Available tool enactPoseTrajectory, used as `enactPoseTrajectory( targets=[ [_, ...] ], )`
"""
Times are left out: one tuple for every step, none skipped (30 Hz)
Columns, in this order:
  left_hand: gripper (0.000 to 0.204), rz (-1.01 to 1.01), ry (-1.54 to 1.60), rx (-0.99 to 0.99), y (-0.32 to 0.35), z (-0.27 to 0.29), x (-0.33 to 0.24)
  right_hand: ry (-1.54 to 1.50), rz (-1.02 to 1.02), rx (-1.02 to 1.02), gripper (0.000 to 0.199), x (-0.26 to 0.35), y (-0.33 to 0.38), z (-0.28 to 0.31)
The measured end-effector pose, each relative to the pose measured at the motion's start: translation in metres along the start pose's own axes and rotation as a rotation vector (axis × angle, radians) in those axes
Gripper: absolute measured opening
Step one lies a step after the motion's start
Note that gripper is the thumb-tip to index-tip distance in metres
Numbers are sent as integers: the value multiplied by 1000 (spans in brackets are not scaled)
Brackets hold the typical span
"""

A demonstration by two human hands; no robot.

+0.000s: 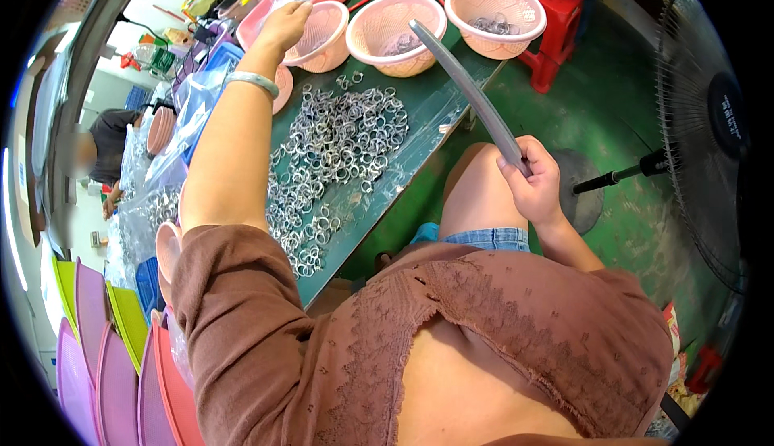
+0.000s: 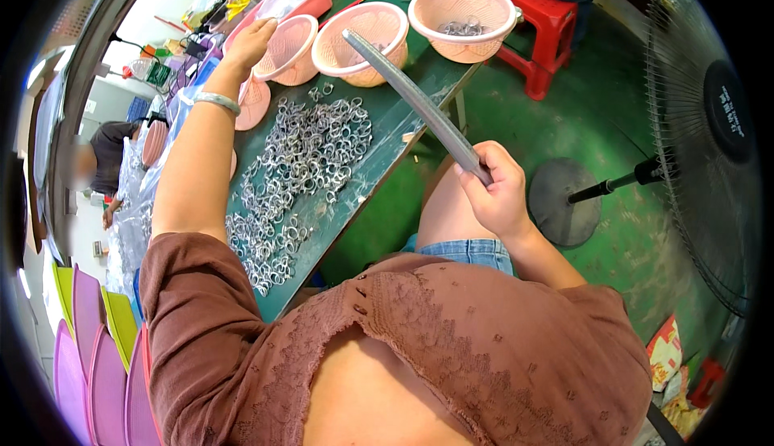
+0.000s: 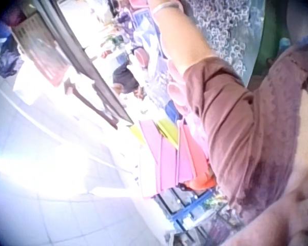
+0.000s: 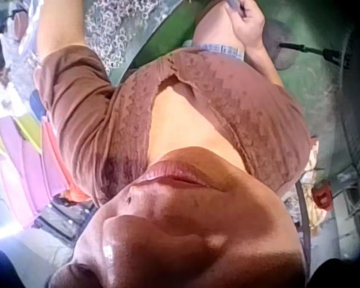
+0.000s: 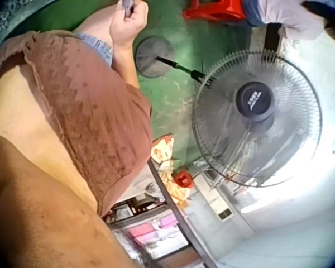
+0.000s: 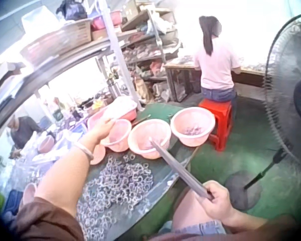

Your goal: The person picks up metal rings from a workbench and slides them onto a tapered sizing mandrel to check their dimensions, repeating this for several rings.

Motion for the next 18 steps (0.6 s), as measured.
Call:
enactPoseTrajectory(
  targets=[
    [38,6,57,25,7,2,6,8,13,10,8,1,0,-4],
    [35,-22,74,20,14,3,10,0,14,21,8,2,1,-8],
    [32,-50,88,13,22,5,12,-10,18,33,8,4,1,-12],
    [30,-85,105,10,33,5,6,-17,20,38,8,5,1,-15],
    [22,-62,114,0,47,2,4,-19,16,52,9,6,3,-19],
    [21,-78,63,38,65,-2,3,-22,14,73,9,7,4,-24],
    [21,-100,12,81,79,-9,1,-25,12,87,9,8,4,-26],
    [22,-84,-100,181,95,-21,0,-8,33,96,9,8,4,-29],
    [23,-68,-208,282,110,-33,1,12,52,105,9,9,5,-31],
    [24,-37,-275,340,121,-44,5,32,73,114,9,10,5,-33],
    [26,-7,-342,397,130,-53,8,37,69,120,9,11,5,-35],
    [26,64,-335,369,137,-56,7,40,68,126,9,12,5,-38],
    [27,38,-295,309,139,-59,8,43,66,132,9,14,4,-40],
    [26,66,-247,296,140,-62,12,47,58,138,9,14,4,-43],
    [26,96,-196,284,141,-66,17,53,48,146,9,15,5,-45],
    [25,70,-203,266,141,-68,18,60,38,153,9,15,6,-48],
    [24,44,-209,248,140,-70,19,64,41,158,9,15,7,-50],
    [23,18,-220,230,140,-71,19,64,47,161,9,15,7,-53]
  ],
)
Point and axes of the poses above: each hand's wrist, its own y-axis away from the middle knuckle, its own z-axis out of the back of the hand, x = y × z, the point moved 5 cm from there along -y, towards the middle knuckle, and after that the axes turned 3 degrees about -z, right-handed, at the moved point
